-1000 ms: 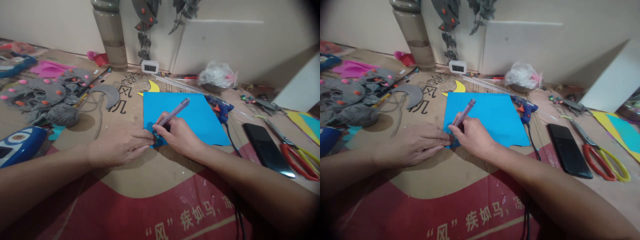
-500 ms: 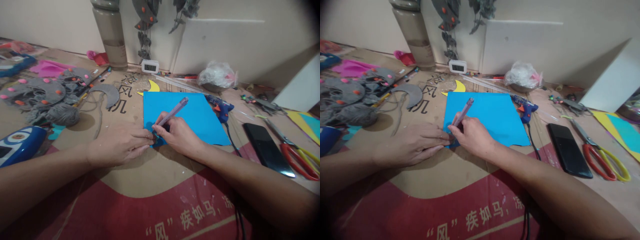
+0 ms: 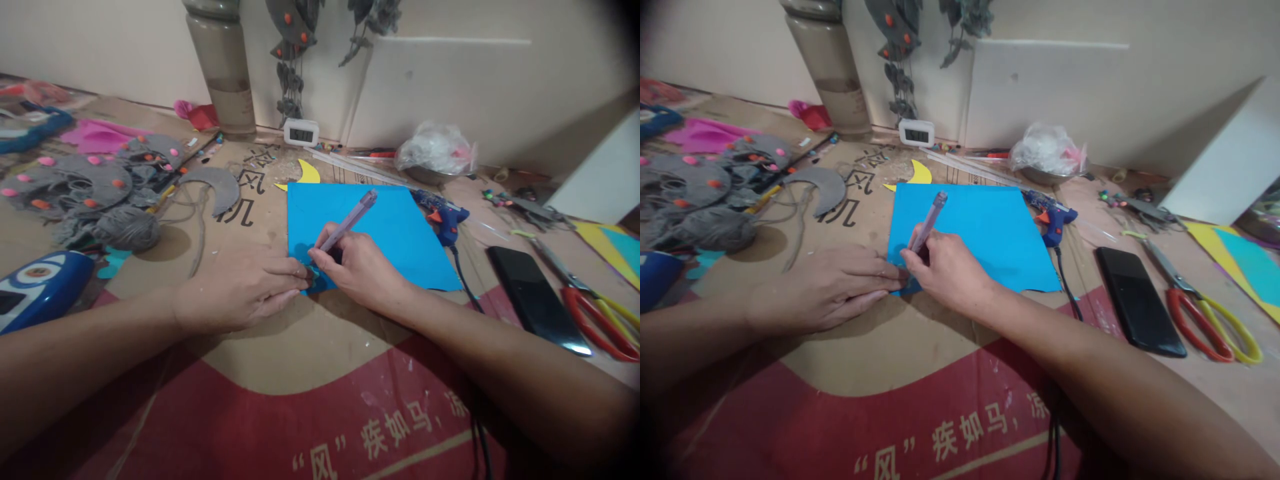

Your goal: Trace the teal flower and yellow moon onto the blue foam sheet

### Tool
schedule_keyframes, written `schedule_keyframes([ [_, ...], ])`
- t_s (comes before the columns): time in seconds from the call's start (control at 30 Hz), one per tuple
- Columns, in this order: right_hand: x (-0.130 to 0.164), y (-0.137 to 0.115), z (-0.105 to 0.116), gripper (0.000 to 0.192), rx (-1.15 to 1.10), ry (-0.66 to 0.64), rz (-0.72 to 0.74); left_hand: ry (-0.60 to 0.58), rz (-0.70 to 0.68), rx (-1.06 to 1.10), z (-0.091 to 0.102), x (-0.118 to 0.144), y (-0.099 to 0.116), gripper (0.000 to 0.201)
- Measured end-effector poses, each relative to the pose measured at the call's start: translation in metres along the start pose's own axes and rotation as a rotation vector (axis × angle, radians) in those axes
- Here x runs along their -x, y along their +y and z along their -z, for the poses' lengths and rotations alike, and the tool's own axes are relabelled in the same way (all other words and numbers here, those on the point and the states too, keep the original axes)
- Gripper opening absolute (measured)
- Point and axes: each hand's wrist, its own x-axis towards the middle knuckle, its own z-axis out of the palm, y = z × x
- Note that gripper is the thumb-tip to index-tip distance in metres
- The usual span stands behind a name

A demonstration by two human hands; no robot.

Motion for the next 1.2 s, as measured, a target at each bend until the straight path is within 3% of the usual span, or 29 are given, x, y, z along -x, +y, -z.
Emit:
schedule_keyframes([
  [0.5,0.002,0.0,-0.002,0.018,-0.055,0.033,-0.007,-0.009,0.017,-0.021,0.0,0.002,0.0,0.025],
  [1.2,0.001,-0.003,-0.006,0.019,0.004,0.014,-0.023,-0.139,0.096,0.008,0.002,0.013,-0.001,0.035],
])
